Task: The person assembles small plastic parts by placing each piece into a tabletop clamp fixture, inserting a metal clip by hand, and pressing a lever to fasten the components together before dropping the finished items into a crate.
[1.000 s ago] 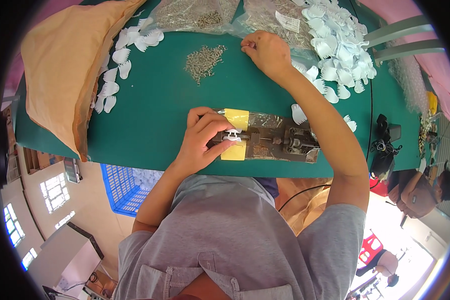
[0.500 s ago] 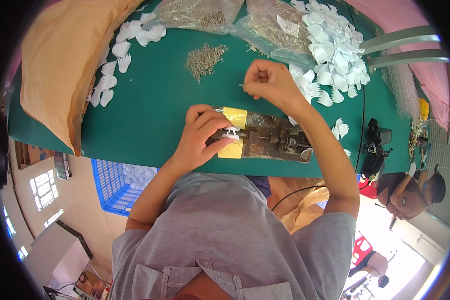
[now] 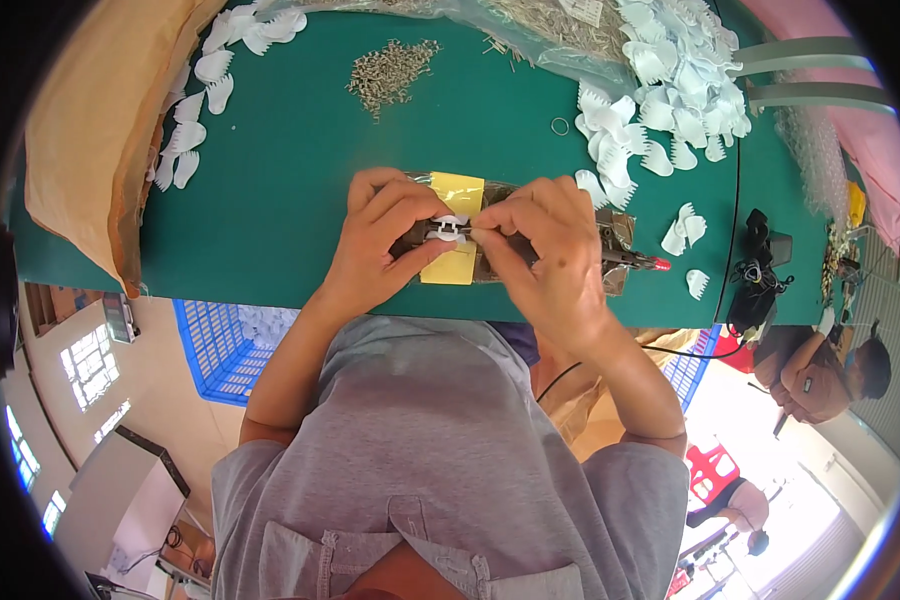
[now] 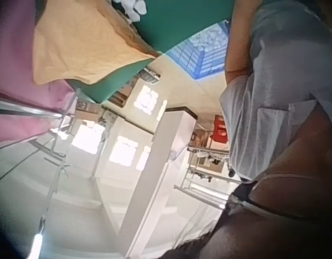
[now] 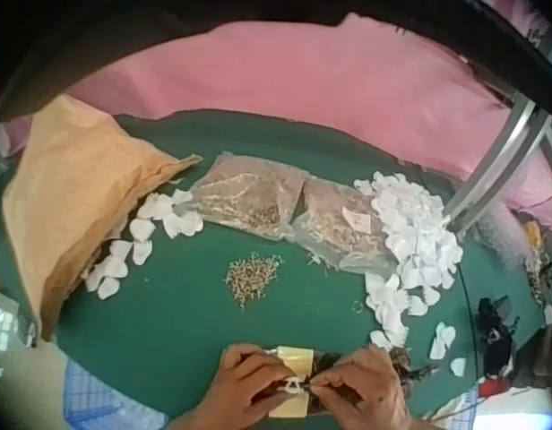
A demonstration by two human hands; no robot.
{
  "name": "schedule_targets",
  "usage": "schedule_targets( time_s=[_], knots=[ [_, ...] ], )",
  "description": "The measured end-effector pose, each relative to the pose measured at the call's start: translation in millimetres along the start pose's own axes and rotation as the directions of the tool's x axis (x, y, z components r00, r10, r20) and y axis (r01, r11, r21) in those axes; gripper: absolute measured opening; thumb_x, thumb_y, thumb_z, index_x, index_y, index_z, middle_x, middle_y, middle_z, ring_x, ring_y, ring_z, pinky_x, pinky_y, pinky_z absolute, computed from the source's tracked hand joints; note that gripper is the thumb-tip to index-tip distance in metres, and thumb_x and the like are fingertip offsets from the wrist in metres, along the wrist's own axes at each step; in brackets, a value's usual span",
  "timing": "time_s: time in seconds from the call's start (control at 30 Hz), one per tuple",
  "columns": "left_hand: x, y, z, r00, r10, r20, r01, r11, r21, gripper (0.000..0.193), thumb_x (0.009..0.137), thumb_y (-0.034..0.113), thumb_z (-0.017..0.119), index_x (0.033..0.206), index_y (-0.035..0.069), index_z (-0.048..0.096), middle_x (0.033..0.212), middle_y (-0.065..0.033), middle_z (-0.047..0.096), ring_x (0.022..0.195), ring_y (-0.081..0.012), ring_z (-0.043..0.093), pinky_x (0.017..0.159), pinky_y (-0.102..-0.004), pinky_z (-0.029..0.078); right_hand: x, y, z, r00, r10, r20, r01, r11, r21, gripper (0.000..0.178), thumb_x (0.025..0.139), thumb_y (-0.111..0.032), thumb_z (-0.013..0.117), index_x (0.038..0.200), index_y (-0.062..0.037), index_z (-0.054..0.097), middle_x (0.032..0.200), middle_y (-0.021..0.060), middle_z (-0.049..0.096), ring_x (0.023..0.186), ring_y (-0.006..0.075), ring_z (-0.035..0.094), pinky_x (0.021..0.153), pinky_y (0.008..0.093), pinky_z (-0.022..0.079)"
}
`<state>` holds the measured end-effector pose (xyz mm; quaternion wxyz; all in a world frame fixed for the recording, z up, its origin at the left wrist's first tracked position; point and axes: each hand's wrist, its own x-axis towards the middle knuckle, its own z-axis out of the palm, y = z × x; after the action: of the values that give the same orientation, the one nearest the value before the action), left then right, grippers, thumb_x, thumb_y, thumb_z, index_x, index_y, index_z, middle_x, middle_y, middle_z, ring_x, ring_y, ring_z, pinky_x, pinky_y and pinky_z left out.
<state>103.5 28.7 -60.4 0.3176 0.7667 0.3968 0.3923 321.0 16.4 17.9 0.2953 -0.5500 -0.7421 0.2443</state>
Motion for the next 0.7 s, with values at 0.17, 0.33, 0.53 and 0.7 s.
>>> schedule_targets(
  time_s=[0.17, 0.33, 0.53, 0.7],
  knots=[
    [-1, -1, 1, 0.999, -0.035, 0.010, 0.035, 0.999, -0.040, 0.036, 0.079, 0.017, 0.087, 0.111, 0.012, 0.072, 0.114, -0.0014, 0.067, 0.118, -0.0288, 0.052, 0.103, -0.0449, 0.042, -12, 0, 14, 0.997, 0.020, -0.079, -0.025, 0.997, -0.067, 0.015, 0.077, -0.004, 0.082, 0.090, -0.0110, 0.078, 0.083, 0.0013, 0.062, 0.081, 0.0220, 0.054, 0.078, 0.0367, 0.039],
    [-3, -3, 0, 0.999, -0.034, 0.008, 0.035, 0.999, -0.036, 0.036, 0.079, 0.016, 0.087, 0.111, 0.012, 0.072, 0.114, -0.0012, 0.067, 0.118, -0.0290, 0.052, 0.103, -0.0445, 0.042, -3, -7, 3, 0.999, 0.020, -0.030, -0.023, 0.994, -0.103, 0.022, 0.075, -0.005, 0.084, 0.096, -0.0115, 0.079, 0.081, 0.0016, 0.062, 0.080, 0.0228, 0.056, 0.076, 0.0377, 0.042],
    [-3, -4, 0, 1.000, -0.012, 0.004, 0.012, 0.999, -0.038, 0.036, 0.080, 0.018, 0.087, 0.111, 0.011, 0.072, 0.113, -0.0012, 0.068, 0.115, -0.0283, 0.054, 0.101, -0.0434, 0.042, 69, 17, 5, 0.999, 0.005, -0.040, -0.003, 0.999, 0.050, 0.019, 0.088, -0.003, 0.076, 0.107, -0.0051, 0.076, 0.089, 0.0080, 0.071, 0.082, 0.0249, 0.069, 0.076, 0.0350, 0.057],
    [-1, -4, 3, 1.000, 0.010, 0.005, -0.010, 0.998, -0.063, 0.034, 0.081, 0.020, 0.086, 0.110, 0.011, 0.072, 0.113, -0.0021, 0.069, 0.115, -0.0279, 0.055, 0.101, -0.0433, 0.042, 112, 46, 53, 0.992, 0.016, 0.124, -0.009, 0.998, -0.055, 0.015, 0.090, -0.013, 0.075, 0.104, -0.0086, 0.077, 0.096, 0.0070, 0.075, 0.087, 0.0232, 0.073, 0.078, 0.0375, 0.058]
  ],
)
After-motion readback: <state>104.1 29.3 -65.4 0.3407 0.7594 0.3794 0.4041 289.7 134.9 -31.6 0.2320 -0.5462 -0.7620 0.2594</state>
